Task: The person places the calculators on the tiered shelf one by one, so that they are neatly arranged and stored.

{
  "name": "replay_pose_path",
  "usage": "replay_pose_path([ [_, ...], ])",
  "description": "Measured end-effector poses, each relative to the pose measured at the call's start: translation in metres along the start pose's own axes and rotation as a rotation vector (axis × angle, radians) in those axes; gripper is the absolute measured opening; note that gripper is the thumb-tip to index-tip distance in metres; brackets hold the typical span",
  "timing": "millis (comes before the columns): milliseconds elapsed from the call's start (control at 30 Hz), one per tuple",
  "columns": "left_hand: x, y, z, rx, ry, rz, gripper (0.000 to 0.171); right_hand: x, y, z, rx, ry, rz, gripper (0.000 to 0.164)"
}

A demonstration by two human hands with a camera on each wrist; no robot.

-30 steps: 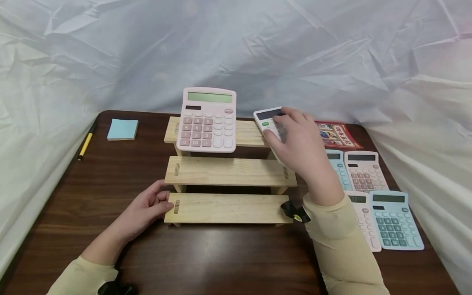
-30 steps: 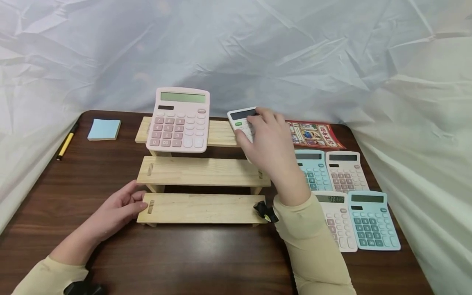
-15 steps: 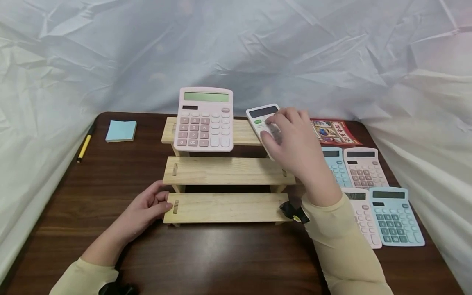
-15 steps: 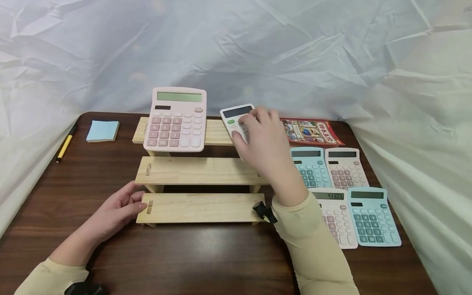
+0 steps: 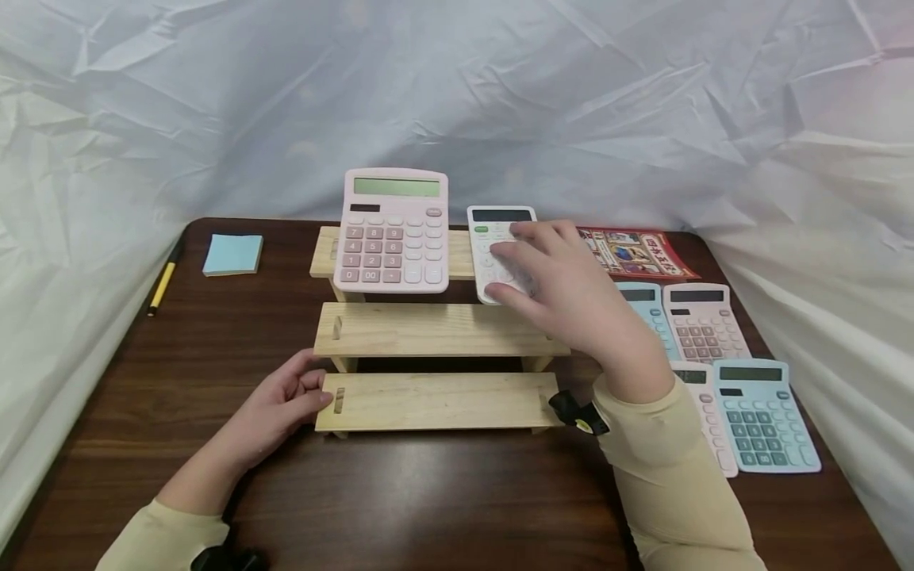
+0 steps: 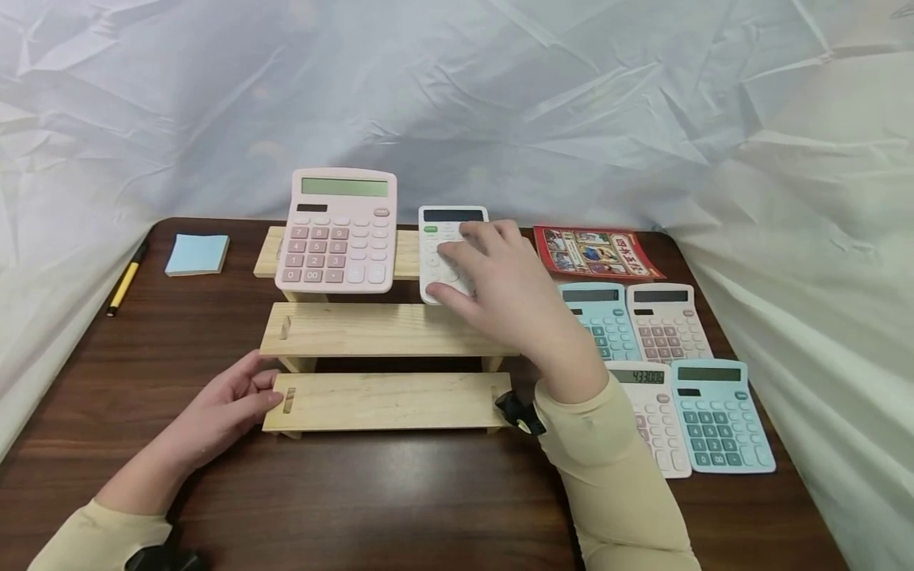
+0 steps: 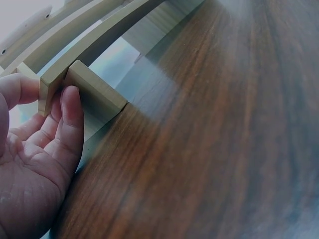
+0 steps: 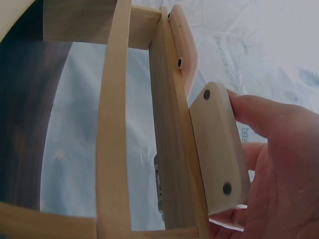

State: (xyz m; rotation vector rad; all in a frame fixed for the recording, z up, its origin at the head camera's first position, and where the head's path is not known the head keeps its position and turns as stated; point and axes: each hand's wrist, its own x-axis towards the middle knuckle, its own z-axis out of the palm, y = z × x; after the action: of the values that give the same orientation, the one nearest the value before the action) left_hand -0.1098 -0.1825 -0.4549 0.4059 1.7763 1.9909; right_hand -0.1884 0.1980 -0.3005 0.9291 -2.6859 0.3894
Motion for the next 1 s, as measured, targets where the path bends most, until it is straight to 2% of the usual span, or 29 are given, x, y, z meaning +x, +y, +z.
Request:
replay_pose_path([
  [367,0.001,0.000,0.000,0.002,-0.008,0.006,0.053,0.000,-0.004,0.001,0.034,0.040,-0.070,0.048],
  [567,-0.003,-0.001,-0.003,0.003,-0.006,-0.013,0.054,-0.004,-0.005,0.000,0.097,0.051,-0.077,0.041],
  [700,-0.004,0.000,-0.003,0.001,-0.014,-0.004,0.051,-0.011,-0.002,-0.005,0.137,0.104,-0.076,0.038],
  [867,-0.002,-0.001,-0.002,0.000,-0.019,0.004,0.051,-0.023,0.007,-0.014,0.164,0.165,-0.035,0.041],
  [1000,0.000,-0.003,-0.002,-0.009,-0.012,-0.001,0.052,-0.037,0.017,-0.021,0.137,0.119,0.050,0.053],
])
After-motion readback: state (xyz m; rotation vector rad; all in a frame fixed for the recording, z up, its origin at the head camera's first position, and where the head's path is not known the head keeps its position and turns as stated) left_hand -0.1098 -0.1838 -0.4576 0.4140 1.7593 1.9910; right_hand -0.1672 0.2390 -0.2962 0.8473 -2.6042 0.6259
